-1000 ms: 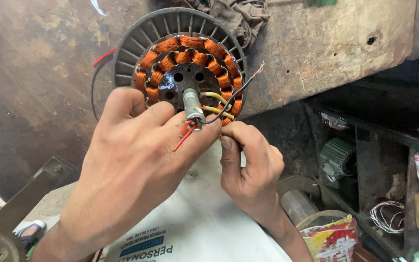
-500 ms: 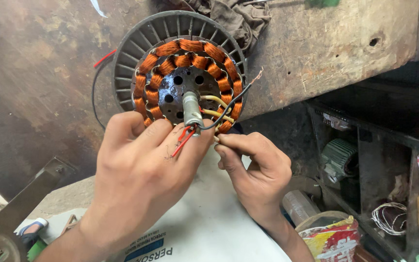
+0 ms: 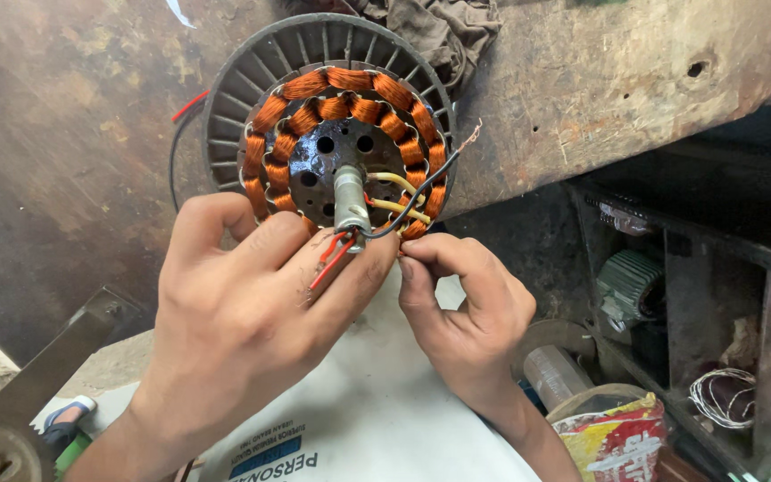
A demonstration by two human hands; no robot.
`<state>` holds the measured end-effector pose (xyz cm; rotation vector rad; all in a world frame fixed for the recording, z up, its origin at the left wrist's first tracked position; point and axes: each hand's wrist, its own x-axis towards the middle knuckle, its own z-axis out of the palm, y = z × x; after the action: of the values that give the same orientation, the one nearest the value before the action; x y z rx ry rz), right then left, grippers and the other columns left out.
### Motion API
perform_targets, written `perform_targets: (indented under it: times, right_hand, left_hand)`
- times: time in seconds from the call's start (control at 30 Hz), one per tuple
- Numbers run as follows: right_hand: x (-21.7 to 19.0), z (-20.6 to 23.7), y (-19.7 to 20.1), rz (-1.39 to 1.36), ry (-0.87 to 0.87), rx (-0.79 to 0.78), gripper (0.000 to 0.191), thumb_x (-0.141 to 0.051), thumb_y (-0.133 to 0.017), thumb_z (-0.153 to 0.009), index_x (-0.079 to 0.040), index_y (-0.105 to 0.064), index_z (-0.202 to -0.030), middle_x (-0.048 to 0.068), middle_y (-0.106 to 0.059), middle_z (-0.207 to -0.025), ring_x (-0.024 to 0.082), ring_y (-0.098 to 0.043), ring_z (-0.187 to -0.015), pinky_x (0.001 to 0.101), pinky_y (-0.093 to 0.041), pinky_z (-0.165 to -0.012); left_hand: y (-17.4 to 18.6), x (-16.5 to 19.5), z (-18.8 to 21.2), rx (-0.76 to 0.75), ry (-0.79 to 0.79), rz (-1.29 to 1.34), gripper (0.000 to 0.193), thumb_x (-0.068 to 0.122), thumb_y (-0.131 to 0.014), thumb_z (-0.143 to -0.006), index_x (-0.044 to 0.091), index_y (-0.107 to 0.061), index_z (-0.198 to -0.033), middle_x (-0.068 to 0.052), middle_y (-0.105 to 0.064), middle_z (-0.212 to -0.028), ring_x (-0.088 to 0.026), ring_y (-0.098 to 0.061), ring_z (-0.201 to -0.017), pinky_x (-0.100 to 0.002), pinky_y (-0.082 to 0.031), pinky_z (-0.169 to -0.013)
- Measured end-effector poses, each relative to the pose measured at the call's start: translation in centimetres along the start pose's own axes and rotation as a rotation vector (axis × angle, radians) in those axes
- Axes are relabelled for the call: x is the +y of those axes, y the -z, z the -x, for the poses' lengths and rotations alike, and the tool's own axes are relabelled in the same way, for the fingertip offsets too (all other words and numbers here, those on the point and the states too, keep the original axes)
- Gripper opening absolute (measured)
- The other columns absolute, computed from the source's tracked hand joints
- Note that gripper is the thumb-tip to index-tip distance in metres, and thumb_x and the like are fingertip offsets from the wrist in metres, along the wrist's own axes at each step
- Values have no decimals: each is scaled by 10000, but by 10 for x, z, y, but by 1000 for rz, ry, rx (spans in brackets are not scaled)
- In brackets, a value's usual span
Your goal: The person connects and insulates wires on a motor stator. They twist wires together, apply white tape to insulate connections, and use scissors to cut tape. The work is performed on a wooden workbench in a workshop.
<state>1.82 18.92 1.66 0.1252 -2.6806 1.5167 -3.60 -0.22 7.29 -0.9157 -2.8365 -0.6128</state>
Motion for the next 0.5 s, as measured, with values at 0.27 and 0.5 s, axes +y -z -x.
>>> perform_targets:
  times: [0.27,0.5]
  right_hand:
    - [-12,-9,6,-19,-52,-65,137,32,-723,-997,11,-668,-1121,78,-710,-954,129,-680,-760,236,-557,-698]
    - [-11,-7,12,50,24,-75,149,21,-751,-977,1,-687,-1109,87,-717,-958,129,-670,-807,232,-543,-689]
  left_hand:
    - [5,6,-3,-2,-5,-73,238,160,-723,-822,96,-769,-1047,75,-587,-767,-104,-570,-738,-341,-437,-770]
    - [3,7,-5,18,17,-46,228,147,-722,-822,104,-771,-1040,67,-595,-769,-112,-583,-745,-339,-428,-757]
